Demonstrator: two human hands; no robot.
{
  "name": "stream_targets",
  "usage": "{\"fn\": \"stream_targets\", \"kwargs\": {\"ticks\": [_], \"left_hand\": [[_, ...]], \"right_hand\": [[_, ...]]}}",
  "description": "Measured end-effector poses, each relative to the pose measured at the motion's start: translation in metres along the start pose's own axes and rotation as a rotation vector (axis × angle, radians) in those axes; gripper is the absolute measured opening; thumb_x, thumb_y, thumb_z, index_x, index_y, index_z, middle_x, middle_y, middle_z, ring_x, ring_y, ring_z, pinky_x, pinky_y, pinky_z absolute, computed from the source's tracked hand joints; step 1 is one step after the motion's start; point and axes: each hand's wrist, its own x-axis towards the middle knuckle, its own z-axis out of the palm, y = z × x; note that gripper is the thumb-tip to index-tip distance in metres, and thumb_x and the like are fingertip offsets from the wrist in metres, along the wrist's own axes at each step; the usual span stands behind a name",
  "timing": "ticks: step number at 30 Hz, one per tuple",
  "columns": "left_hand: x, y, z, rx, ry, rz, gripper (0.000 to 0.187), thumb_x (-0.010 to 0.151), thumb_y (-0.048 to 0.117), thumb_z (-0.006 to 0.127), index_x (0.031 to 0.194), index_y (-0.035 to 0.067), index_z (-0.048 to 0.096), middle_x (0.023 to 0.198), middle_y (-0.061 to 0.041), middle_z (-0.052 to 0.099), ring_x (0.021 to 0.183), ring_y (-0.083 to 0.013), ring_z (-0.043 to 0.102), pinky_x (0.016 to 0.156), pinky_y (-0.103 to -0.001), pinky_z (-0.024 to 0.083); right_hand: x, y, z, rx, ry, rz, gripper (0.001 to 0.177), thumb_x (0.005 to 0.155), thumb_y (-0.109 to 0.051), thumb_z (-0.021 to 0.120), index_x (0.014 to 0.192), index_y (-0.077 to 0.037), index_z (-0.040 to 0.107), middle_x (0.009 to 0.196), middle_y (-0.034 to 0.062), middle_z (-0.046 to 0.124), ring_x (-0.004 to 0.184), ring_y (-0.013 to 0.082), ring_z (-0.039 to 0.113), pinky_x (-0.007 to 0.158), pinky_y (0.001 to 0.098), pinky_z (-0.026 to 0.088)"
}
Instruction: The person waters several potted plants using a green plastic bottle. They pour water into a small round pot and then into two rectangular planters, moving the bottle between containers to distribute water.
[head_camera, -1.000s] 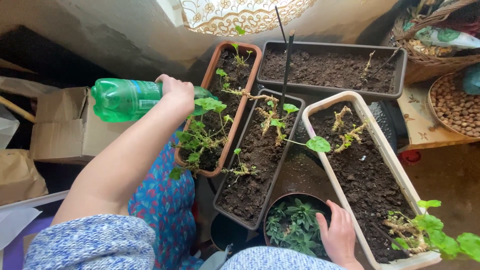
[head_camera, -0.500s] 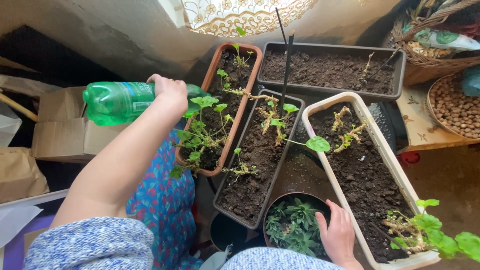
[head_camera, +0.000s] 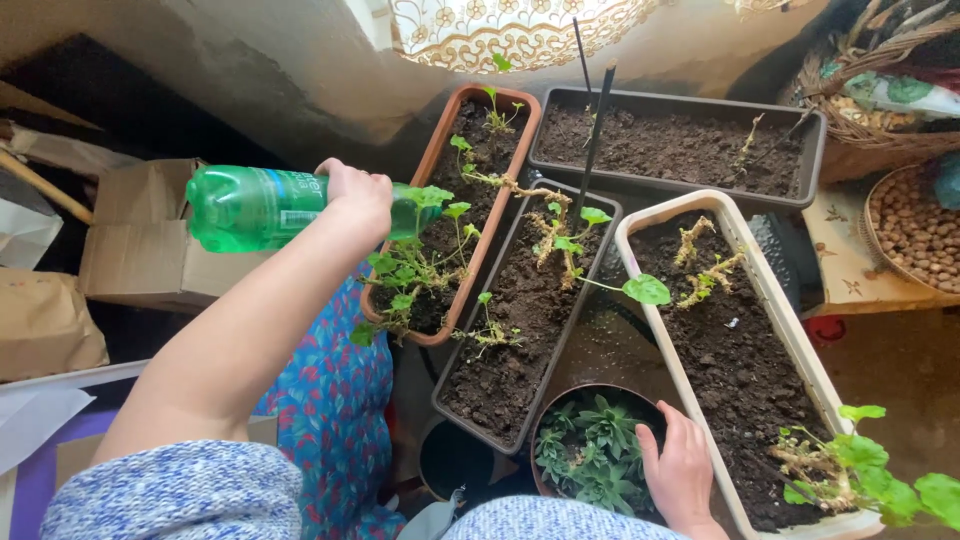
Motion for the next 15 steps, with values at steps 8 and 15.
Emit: {"fn": "stream_targets", "kwargs": {"ticks": [8,15], "left_hand": [[-0.004,-0.015,0.018,-0.082,0.016,-0.066,0.066,0.094,0.027,0.060,0.154,0.011,0.037,0.134,-0.010,0.068,0.122,-0.0333,0.064,0.103,-0.060,0.040],[-0.019,-0.019,0.034,-0.055,0.027,-0.062,0.068,0.093,0.030,0.061,0.154,0.013,0.038,0.133,-0.007,0.069,0.122,-0.0327,0.065,0.103,-0.059,0.039]], "right_hand": [[-0.001,0.000,0.000,0.015,0.028,-0.025,0.065,0.098,-0.053,0.045,0.142,-0.006,0.055,0.137,0.0092,0.064,0.129,0.0284,0.056,0.105,0.0447,0.048],[-0.001,0.002,0.001,0.010,0.038,-0.041,0.066,0.098,-0.054,0.043,0.142,-0.006,0.055,0.137,0.0097,0.064,0.128,0.0282,0.057,0.105,0.0440,0.048]]}}
